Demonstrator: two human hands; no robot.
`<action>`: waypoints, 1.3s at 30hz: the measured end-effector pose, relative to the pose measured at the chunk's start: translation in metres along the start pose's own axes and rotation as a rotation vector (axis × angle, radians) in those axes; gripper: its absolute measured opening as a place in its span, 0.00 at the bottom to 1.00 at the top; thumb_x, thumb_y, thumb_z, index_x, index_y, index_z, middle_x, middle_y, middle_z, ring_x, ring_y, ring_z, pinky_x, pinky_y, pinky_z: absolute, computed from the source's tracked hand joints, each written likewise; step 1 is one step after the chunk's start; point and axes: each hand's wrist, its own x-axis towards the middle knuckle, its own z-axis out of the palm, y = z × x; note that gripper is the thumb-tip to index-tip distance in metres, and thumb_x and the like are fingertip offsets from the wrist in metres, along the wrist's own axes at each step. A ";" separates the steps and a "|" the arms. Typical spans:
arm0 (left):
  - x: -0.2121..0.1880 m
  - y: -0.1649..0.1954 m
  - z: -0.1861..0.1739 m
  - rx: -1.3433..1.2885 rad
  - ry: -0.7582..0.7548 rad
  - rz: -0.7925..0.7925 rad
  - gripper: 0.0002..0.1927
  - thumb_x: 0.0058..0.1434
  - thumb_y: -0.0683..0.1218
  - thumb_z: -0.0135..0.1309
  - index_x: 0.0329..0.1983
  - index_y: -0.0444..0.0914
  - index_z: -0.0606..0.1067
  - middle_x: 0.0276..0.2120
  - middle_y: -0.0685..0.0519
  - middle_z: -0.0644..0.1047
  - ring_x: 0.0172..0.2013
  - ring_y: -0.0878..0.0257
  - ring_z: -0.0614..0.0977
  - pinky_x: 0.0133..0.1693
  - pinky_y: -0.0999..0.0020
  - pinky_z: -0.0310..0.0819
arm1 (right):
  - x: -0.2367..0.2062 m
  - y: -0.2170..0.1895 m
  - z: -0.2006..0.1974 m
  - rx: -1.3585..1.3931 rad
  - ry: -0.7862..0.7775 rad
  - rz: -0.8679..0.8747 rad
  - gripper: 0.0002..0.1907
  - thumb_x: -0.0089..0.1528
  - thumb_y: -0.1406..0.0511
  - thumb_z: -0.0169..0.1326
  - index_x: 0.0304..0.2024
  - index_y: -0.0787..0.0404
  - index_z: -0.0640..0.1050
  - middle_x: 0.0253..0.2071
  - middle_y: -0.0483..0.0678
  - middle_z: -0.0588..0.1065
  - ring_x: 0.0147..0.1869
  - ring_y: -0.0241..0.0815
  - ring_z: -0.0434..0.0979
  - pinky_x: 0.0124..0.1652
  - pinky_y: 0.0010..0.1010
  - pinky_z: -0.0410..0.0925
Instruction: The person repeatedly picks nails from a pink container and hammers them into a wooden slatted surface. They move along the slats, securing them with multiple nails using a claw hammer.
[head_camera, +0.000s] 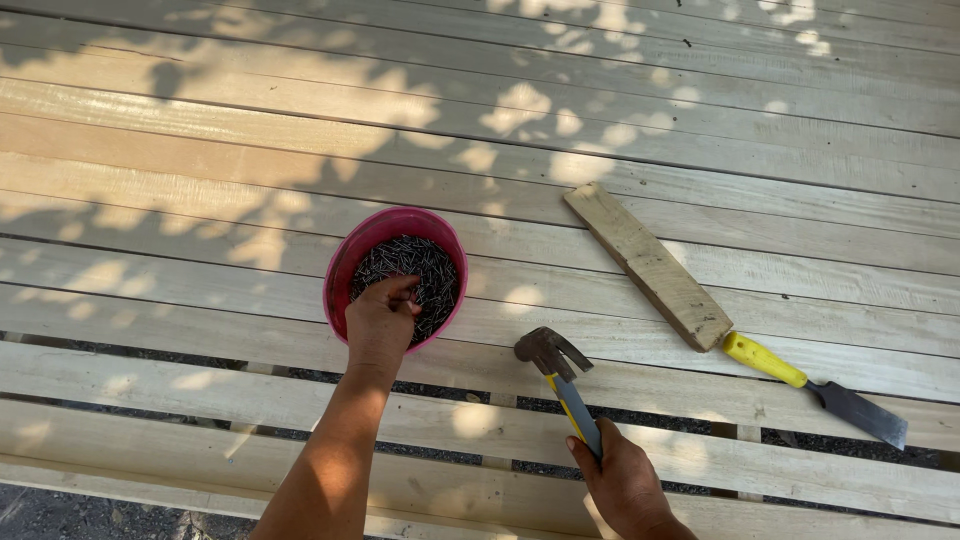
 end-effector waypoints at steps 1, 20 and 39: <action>-0.004 0.005 0.000 -0.003 0.044 0.056 0.15 0.63 0.33 0.51 0.47 0.38 0.83 0.37 0.52 0.83 0.34 0.67 0.85 0.39 0.75 0.81 | -0.001 0.004 -0.003 0.006 -0.004 -0.026 0.19 0.66 0.50 0.51 0.42 0.59 0.73 0.23 0.51 0.76 0.25 0.45 0.77 0.34 0.43 0.72; -0.075 -0.059 0.107 0.118 -0.066 0.358 0.03 0.54 0.37 0.61 0.31 0.36 0.81 0.34 0.51 0.80 0.38 0.55 0.82 0.42 0.63 0.79 | 0.006 0.032 0.038 -0.003 0.006 0.135 0.21 0.66 0.49 0.51 0.44 0.60 0.74 0.24 0.50 0.79 0.29 0.39 0.84 0.38 0.40 0.77; -0.081 -0.060 0.100 0.393 -0.193 0.524 0.02 0.58 0.38 0.58 0.35 0.36 0.78 0.37 0.51 0.76 0.43 0.55 0.78 0.46 0.63 0.79 | -0.001 0.023 0.046 -0.028 0.032 0.127 0.22 0.66 0.49 0.50 0.46 0.60 0.74 0.22 0.50 0.79 0.28 0.41 0.84 0.36 0.39 0.78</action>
